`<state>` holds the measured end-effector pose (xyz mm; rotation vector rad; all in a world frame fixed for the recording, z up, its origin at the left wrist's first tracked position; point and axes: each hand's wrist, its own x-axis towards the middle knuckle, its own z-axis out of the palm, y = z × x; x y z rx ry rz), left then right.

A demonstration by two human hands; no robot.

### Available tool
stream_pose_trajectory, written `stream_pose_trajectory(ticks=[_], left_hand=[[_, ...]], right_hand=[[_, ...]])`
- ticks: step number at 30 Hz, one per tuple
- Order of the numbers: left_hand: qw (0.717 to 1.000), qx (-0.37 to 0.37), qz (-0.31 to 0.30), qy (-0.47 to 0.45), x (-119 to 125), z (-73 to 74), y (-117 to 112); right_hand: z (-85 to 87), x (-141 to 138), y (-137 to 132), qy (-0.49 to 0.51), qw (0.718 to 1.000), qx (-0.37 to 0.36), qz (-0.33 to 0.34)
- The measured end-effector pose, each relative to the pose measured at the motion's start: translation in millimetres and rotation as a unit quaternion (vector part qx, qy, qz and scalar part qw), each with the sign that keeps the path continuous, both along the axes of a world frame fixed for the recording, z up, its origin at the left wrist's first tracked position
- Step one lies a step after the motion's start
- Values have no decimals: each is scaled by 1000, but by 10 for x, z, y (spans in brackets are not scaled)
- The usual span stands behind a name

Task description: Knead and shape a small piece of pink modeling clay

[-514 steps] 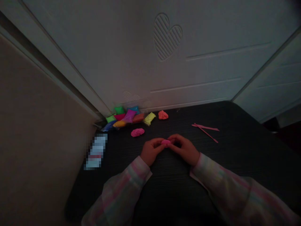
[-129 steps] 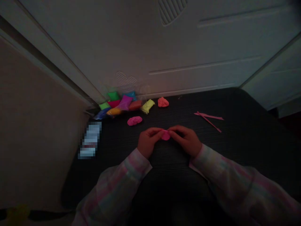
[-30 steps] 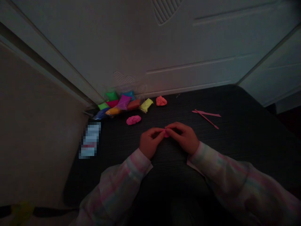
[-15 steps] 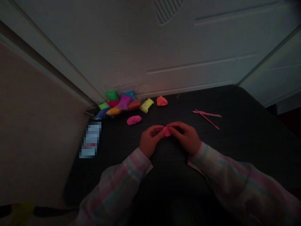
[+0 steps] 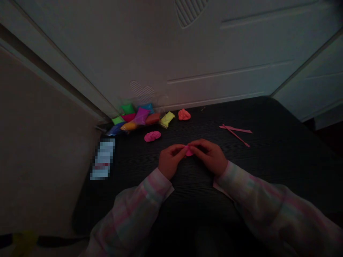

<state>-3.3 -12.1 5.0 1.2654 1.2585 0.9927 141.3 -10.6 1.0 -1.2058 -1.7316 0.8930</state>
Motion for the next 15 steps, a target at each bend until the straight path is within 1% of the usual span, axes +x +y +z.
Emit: stream_pose_trajectory(ticks=[3, 6, 9, 13, 15], left_hand=[[1000, 6, -4, 2, -10, -23, 2], [1000, 10, 3, 12, -14, -36, 6], [1000, 10, 4, 0, -8, -30, 8], [999, -2, -22, -47, 4, -14, 6], [998, -2, -30, -46, 5, -9, 4]], right_hand=[[28, -1, -6, -21, 1000, 6, 15], [45, -7, -4, -34, 999, -17, 17], [30, -17, -4, -15, 999, -28, 6], [1, -24, -10, 20, 999, -16, -33], [3, -22, -9, 14, 1000, -7, -24]])
